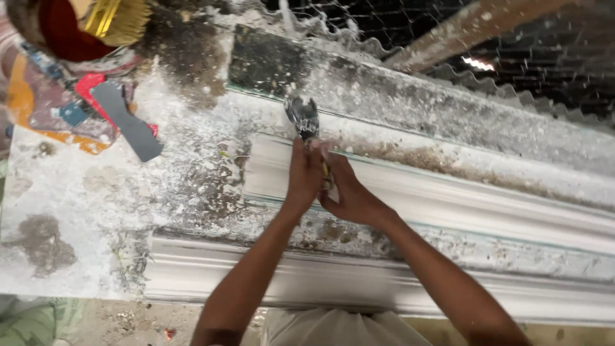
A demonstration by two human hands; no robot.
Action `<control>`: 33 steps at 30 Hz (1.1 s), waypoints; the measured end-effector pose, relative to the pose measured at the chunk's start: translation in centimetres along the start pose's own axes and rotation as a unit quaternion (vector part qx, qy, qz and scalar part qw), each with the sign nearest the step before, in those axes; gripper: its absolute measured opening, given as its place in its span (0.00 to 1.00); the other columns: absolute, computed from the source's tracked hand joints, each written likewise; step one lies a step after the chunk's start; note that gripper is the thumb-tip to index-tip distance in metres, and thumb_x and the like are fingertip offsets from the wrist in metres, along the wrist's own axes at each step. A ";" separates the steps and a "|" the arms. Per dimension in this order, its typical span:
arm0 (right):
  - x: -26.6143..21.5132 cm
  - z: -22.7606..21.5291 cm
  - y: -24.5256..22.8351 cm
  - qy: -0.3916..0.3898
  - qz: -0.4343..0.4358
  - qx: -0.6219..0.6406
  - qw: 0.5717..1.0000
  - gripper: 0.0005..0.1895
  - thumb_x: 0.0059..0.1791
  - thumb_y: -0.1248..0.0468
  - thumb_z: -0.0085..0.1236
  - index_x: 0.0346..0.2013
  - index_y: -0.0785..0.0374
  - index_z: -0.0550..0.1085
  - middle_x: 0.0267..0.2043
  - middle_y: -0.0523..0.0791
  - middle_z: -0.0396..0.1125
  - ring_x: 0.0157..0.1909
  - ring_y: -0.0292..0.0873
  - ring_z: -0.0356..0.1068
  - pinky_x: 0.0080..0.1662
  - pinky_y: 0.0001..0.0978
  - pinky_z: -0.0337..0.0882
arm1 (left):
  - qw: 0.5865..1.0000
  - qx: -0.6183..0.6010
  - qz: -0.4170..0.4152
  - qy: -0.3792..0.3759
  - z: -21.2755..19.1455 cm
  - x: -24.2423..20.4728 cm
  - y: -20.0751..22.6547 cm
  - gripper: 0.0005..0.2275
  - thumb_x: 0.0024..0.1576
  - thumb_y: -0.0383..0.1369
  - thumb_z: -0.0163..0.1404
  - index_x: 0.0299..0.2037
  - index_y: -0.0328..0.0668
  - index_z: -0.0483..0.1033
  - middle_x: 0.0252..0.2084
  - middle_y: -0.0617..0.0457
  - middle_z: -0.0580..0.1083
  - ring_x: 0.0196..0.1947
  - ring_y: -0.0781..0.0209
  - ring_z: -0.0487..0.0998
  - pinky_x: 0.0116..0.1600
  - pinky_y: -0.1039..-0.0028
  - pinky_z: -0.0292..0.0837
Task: The person uses a sanding block to smooth the surface of long, white decorative moldings. They repeatedly rub the sanding block along the length of the moldings, which are stacked on a workbench, while holding the pieces steady with their other hand.
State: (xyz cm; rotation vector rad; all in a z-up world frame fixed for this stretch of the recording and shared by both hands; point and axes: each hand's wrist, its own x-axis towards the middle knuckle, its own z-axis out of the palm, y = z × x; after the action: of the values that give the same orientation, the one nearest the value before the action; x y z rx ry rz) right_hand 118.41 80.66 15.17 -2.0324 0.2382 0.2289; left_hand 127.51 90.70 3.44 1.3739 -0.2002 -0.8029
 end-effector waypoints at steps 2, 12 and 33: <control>-3.8 -0.4 0.9 0.050 -0.003 -0.067 0.996 0.45 0.49 0.65 0.61 0.75 0.64 0.47 0.72 0.58 0.50 0.71 0.60 0.50 0.65 0.52 0.58 | 0.994 0.098 -0.044 -0.030 -1.0 0.9 5.0 0.21 0.69 0.41 0.41 0.67 0.36 0.58 0.41 0.39 0.75 0.35 0.54 0.78 0.39 0.63 0.74; -28.2 -1.7 22.4 0.276 0.397 -0.271 0.832 0.59 0.46 0.27 0.48 0.78 0.59 0.43 0.78 0.65 0.29 0.78 0.72 0.29 0.70 0.69 0.36 | 0.291 0.868 0.174 -0.363 -13.6 9.7 16.2 0.18 0.68 0.46 0.35 0.62 0.49 0.63 0.45 0.46 0.76 0.35 0.60 0.82 0.27 0.72 0.82; -27.9 -1.1 22.7 0.376 0.339 -0.225 0.833 0.48 0.53 0.34 0.46 0.76 0.62 0.51 0.77 0.69 0.36 0.77 0.72 0.38 0.68 0.71 0.46 | 0.378 0.764 0.237 -0.466 2.1 11.9 9.8 0.13 0.68 0.42 0.29 0.50 0.62 0.70 0.56 0.58 0.74 0.34 0.53 0.83 0.35 0.62 0.82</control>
State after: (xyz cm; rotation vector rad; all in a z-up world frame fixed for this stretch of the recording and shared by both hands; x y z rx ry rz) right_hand 85.56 71.44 3.62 -2.3387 1.5387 -0.1187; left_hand 138.77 81.66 9.15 2.0235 -2.7408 -0.6678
